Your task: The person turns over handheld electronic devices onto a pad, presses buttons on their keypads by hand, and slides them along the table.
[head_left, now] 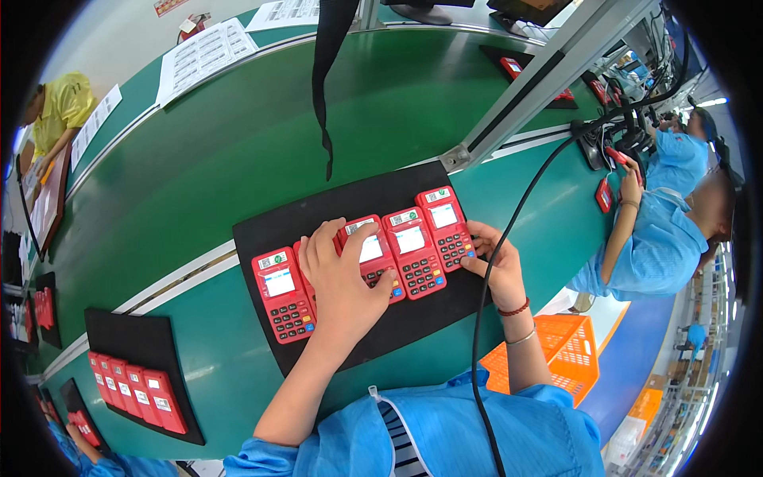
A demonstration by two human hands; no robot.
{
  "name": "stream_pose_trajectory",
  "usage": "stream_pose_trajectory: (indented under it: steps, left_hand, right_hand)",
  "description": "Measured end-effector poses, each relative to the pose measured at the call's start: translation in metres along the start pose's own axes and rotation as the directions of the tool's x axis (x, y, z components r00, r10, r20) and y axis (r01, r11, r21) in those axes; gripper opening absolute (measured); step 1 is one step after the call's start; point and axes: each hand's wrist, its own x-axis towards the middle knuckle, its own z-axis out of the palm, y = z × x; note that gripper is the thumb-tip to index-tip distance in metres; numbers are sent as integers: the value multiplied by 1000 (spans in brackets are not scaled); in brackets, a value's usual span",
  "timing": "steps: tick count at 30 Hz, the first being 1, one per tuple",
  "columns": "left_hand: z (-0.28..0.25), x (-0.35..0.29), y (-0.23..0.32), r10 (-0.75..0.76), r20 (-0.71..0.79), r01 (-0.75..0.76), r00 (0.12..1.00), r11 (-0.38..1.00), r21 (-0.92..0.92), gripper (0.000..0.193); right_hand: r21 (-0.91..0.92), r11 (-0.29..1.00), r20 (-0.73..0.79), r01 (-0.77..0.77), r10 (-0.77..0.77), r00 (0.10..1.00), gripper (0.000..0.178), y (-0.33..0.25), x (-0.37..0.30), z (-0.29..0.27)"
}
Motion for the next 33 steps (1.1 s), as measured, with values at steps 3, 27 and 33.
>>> stream_pose_trajectory:
  steps: [3,27,33]
  left_hand:
    - [-2,-3,-5,16,35,-15,999,1000,-18,73]
    - [-15,-7,-8,80,164,-73,983,996,-47,88]
    - [-17,-7,-10,91,186,-87,978,996,-29,89]
  right_hand:
    - [-3,1000,1,10,-10,1000,58,1,0,1]
    - [-24,987,-151,-158,153,977,47,-10,26,-5]
    - [-15,996,24,-91,92,996,59,-9,20,-9]
